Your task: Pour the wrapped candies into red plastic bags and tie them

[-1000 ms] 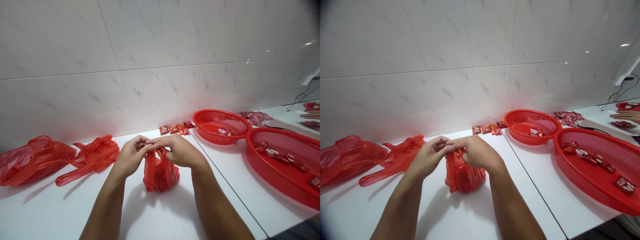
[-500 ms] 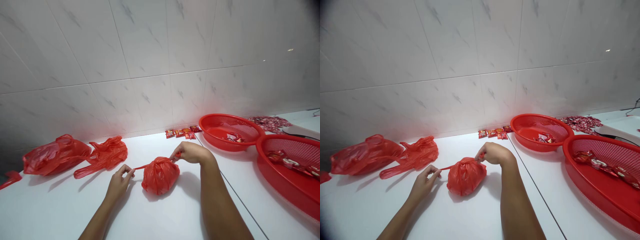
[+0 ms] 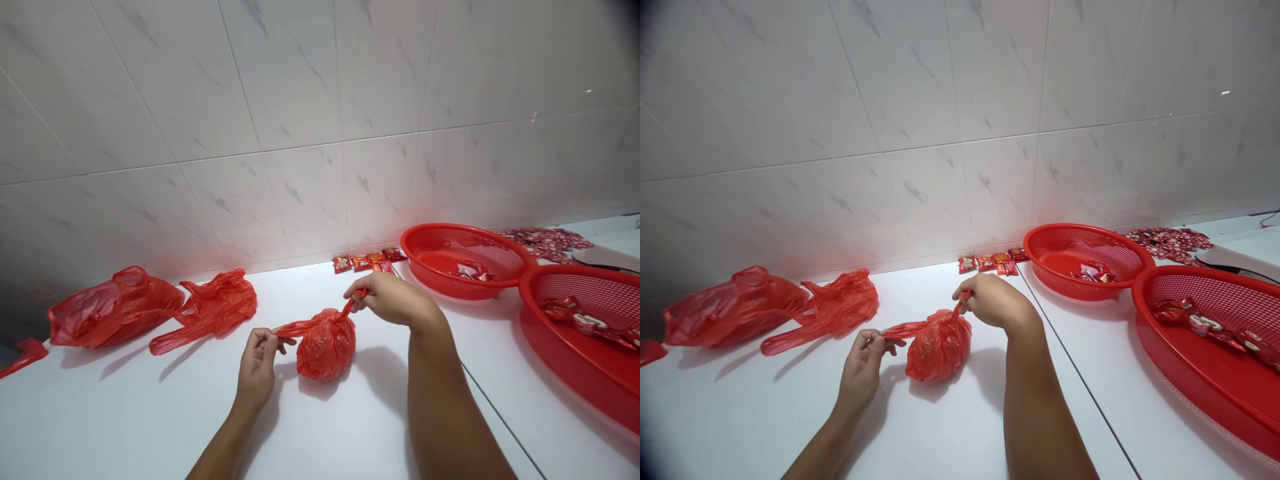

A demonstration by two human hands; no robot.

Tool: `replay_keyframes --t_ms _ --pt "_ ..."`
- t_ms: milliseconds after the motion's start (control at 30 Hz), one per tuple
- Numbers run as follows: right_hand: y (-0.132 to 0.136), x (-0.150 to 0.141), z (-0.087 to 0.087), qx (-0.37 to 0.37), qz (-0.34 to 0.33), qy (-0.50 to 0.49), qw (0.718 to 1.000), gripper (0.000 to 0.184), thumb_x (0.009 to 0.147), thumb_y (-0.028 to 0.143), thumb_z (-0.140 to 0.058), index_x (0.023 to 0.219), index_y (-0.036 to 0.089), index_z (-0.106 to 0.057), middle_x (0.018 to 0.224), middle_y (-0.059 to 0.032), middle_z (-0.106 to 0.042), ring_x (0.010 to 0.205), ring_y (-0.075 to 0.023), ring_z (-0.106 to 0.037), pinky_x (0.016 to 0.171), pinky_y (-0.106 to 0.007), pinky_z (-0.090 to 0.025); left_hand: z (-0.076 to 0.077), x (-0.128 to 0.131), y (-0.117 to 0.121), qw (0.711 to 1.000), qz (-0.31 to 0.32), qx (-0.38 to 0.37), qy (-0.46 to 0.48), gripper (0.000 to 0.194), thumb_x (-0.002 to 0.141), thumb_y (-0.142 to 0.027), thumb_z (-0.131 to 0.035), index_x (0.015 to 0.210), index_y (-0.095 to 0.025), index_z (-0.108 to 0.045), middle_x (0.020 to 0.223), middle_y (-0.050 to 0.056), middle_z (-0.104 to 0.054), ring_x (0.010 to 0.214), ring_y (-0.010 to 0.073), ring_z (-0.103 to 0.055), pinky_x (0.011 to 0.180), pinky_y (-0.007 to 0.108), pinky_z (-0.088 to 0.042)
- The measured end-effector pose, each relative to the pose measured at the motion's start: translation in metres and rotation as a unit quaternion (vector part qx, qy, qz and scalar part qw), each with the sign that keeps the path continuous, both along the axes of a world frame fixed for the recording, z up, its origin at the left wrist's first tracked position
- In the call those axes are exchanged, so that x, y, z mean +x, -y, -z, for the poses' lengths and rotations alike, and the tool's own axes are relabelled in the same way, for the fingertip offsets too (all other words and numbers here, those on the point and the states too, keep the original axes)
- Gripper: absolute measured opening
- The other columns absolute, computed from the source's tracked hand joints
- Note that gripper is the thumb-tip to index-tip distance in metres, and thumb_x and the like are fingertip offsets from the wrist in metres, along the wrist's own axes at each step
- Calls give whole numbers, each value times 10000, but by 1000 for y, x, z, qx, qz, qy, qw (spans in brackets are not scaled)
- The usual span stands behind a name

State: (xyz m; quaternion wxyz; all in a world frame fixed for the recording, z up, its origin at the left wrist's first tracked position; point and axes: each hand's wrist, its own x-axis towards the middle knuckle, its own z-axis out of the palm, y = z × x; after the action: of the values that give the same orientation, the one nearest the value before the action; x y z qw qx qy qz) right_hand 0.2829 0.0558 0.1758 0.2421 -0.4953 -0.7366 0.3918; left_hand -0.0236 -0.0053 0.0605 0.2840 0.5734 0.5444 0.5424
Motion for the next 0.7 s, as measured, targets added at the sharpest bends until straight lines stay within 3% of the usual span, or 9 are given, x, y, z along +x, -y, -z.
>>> replay_keyframes --t_ms 167,267,367,533,700 --pt "12 -42 -6 68 -79 38 994 262 871 122 -567 928 235 -796 957 -29 -783 853 -180 -684 710 -276 -467 6 19 17 988 21 154 -18 240 1059 -448 -543 949 -260 -441 1231 131 -768 1076 284 -741 872 497 -608" --pt "18 -73 -2 109 -172 61 977 207 916 190 -602 912 216 -807 1024 -62 -728 860 -174 -641 717 -269 -445 11 13 16 962 51 266 -28 123 1077 -306 -535 989 -247 -473 1262 112 -755 934 235 -785 741 427 -654" --pt "25 -88 -2 118 -186 77 972 232 969 243 -587 937 208 -814 1071 -84 -654 861 -170 -617 715 -273 -442 16 1 12 935 46 347 -52 165 1083 -223 -512 920 -202 -502 1311 114 -713 869 194 -800 694 350 -670" --pt "34 -84 -8 132 -150 55 978 232 991 271 -586 1009 251 -816 1246 -82 -569 833 -136 -616 727 -285 -467 16 -8 11 912 13 398 -96 143 1077 -227 -536 938 -195 -525 1380 100 -632 1004 200 -790 811 388 -696" --pt "41 -102 -7 141 -307 44 940 197 959 245 -619 823 208 -756 1314 -55 -640 1087 -193 -631 796 -279 -459 10 -9 15 893 -4 427 -142 216 1062 -261 -574 871 -190 -503 1408 74 -571 956 149 -773 800 327 -682"
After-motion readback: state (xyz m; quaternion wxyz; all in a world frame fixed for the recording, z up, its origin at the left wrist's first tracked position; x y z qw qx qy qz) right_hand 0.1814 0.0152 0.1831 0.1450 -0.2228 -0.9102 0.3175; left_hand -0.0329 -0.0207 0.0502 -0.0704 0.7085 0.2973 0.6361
